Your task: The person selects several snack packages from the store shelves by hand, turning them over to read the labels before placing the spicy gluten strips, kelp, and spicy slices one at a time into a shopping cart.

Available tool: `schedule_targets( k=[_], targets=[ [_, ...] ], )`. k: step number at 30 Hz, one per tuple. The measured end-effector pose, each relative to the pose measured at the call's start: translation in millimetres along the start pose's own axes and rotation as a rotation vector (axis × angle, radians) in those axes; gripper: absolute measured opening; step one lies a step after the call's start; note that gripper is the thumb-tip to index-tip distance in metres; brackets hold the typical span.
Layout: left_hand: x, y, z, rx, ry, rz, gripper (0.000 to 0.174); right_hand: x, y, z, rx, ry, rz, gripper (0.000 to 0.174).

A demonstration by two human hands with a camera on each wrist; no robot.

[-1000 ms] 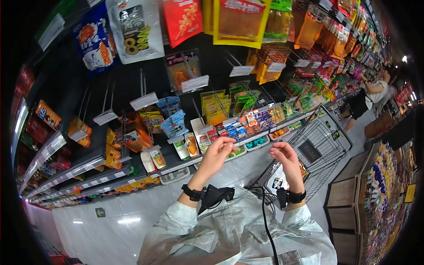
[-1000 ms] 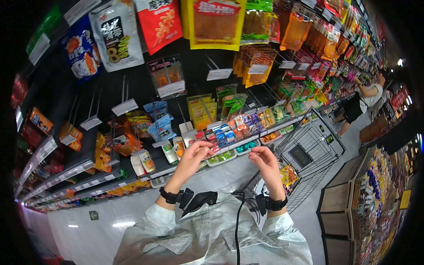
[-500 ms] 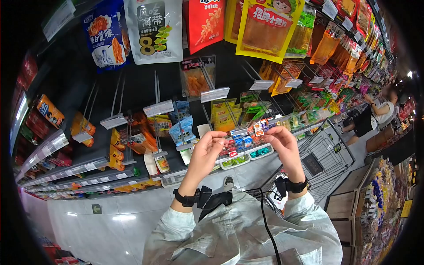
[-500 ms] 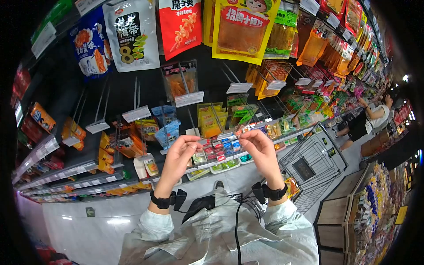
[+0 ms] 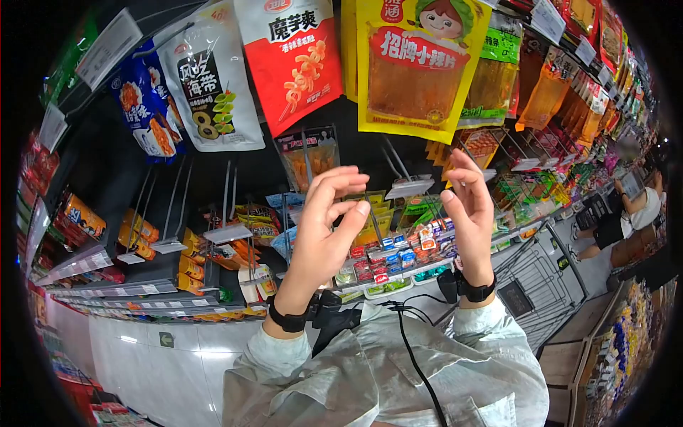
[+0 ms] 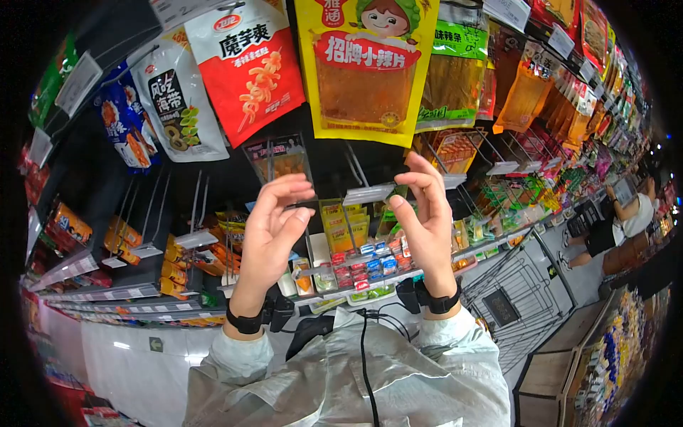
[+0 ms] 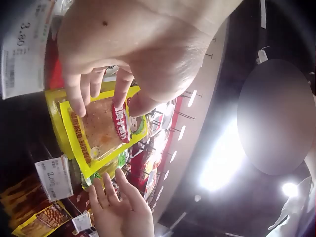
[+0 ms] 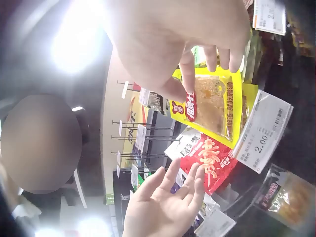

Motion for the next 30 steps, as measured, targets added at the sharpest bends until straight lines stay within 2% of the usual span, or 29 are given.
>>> schedule_targets(
  k=[5, 9, 12, 15, 17, 20, 23, 24, 28, 30],
  targets=[
    [-12.8, -2.9, 36.9, -0.096, -0.054, 0.142, 0.041, -5.2, 8.4, 38.0, 0.007, 0.082, -0.003, 0.036],
    [1.3, -2.8, 57.9, -0.135, 0.005, 0.114, 0.047, -16.9, 12.1, 53.8, 0.008, 0.051, 0.052, 0.041],
    [10.4, -7.7, 70.3, -0.137, 0.015, 0.081, 0.058, -22.7, 12.4, 58.4, 0.015, 0.013, 0.050, 0.043],
    [20.0, -13.9, 80.2, -0.142, 0.035, 0.029, 0.069, -38.9, 18.8, 58.2, 0.005, -0.119, 0.103, 0.045],
    [25.2, -17.3, 84.0, -0.134, 0.047, -0.005, 0.073, -34.0, 16.2, 61.3, 0.030, -0.057, 0.117, 0.044],
    [27.6, -14.4, 82.2, -0.185, 0.089, 0.020, 0.065, -32.1, 20.3, 59.0, 0.032, -0.059, 0.102, 0.042],
    [27.1, -16.1, 84.4, -0.134, 0.037, -0.055, 0.048, -28.7, 26.3, 55.3, 0.023, -0.041, 0.080, 0.037],
    [21.7, -17.8, 80.1, -0.144, 0.080, -0.138, 0.029, -25.8, 27.0, 53.0, 0.018, -0.024, 0.069, 0.035],
    [14.6, -26.2, 67.1, -0.083, 0.121, -0.184, 0.015, -15.8, 36.5, 41.6, -0.077, 0.026, 0.027, 0.027],
    [9.3, -28.0, 59.9, -0.061, 0.107, -0.186, 0.015, -8.9, 41.8, 33.4, -0.107, 0.052, 0.016, 0.025]
  ],
)
Point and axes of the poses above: each hand's wrist, its own z-axis towards the middle knuckle, its own y-axis out of the back of the hand, x = y × z, the point moved 10 cm from there along z, towards the middle knuckle, and after that the axes turned 13 degrees about z, right-handed, at the moved point
